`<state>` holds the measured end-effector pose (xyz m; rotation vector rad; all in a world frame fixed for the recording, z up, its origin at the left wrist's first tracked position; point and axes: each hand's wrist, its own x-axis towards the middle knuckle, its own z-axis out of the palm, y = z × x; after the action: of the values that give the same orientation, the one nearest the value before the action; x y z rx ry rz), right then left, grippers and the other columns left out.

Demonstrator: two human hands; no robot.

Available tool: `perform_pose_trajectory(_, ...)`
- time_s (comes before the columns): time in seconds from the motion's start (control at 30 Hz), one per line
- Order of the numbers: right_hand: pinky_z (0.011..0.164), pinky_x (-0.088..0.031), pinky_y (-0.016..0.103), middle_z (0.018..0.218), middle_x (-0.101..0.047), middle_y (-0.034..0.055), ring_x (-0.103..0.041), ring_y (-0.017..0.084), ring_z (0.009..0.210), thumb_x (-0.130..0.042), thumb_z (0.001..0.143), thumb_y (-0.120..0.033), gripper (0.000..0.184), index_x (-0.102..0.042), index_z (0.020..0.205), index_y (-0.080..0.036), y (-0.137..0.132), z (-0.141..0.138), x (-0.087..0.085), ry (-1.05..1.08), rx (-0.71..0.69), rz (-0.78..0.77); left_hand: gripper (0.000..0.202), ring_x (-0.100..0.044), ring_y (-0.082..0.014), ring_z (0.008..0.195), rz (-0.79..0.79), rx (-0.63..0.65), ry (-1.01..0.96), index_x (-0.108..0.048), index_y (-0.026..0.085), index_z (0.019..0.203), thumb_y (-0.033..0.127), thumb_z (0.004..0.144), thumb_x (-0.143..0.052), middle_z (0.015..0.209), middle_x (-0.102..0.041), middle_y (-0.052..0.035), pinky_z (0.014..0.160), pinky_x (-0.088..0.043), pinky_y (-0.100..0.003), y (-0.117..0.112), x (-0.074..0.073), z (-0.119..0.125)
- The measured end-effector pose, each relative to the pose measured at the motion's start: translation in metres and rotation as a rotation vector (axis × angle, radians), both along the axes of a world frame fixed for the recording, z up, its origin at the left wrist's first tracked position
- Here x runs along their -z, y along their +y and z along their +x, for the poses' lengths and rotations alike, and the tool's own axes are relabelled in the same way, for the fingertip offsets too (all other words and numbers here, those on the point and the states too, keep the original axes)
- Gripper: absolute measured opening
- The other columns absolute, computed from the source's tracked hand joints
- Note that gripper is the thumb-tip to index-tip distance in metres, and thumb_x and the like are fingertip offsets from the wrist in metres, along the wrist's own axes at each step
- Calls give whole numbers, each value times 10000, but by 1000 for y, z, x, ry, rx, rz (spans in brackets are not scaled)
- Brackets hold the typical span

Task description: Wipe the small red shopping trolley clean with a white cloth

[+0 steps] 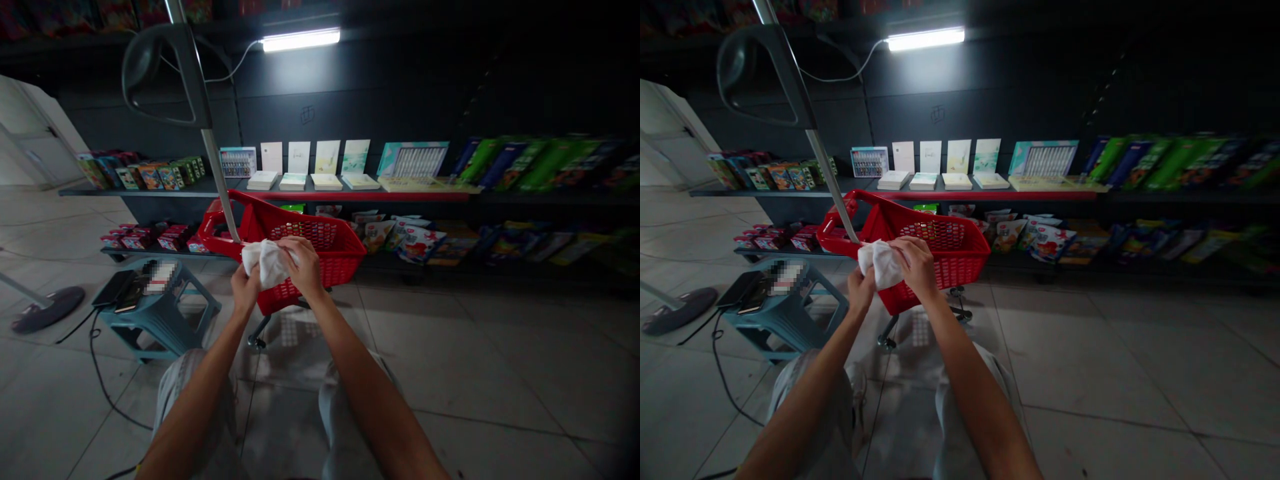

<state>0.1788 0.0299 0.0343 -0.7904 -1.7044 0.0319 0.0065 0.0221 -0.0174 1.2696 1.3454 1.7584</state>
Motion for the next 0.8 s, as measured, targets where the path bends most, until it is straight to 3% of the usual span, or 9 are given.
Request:
perform_pose_trajectory(0.17,1064,-491,385,1096,-739,70,-645,227,1114,-541,1030,-306,183,-707,1057,-234,3,-19,8,-23,89,-50,367,-654,-222,776,-79,315,-270,-713,157,774,523,777,-729,709,-668,-39,665,-519,-295,-4,5,16)
perform_pose_trajectory(0.3,1118,-458,430,1212,-725,64,-593,245,1237,-552,999,-217,150,-698,1031,-234,4,-27,12,-50,163,-56,506,-715,-276,1000,-133,509,-527,-740,154,1086,543,764,-754,944,-755,-85,851,-569,-360,-7,7,31)
perform_pose_trajectory(0.37,1162,-430,461,1339,-676,61,-533,256,1332,-549,979,-184,158,-698,995,-234,3,-27,13,-72,191,-54,501,-719,-283,1041,-149,525,-547,-732,150,1133,425,721,-808,996,-768,-83,903,-567,-369,-7,5,34)
perform_pose_trajectory(0.43,1186,-419,462,1415,-630,66,-505,253,1374,-524,968,-159,193,-702,997,-227,0,-25,15,-86,188,-51,406,-728,-270,1021,-178,462,-608,-742,145,1083,317,718,-785,1005,-778,-80,899,-576,-357,-5,1,33)
perform_pose_trajectory(0.57,1258,-352,441,1516,-556,86,-472,225,1441,-521,917,-138,421,-641,1317,-192,-6,-21,18,-255,12,-43,301,-733,-219,993,-221,371,-821,-745,150,1056,250,791,-646,1081,-779,-81,875,-589,-311,2,-9,23)
perform_pose_trajectory(0.7,1320,-197,507,1642,-406,93,-306,253,1561,-595,827,-138,695,-503,1514,-183,-8,-18,23,-418,-83,-49,289,-728,-224,1038,-226,426,-817,-732,157,1063,259,832,-591,1112,-770,-84,884,-595,-331,5,-16,13)
perform_pose_trajectory(0.8,1325,-191,496,1673,-350,72,-250,238,1584,-578,849,-120,742,-432,1573,-199,-5,-15,26,-391,-55,-66,303,-699,-245,1144,-193,519,-729,-724,172,1089,287,837,-600,1137,-761,-87,955,-581,-370,4,-20,13)
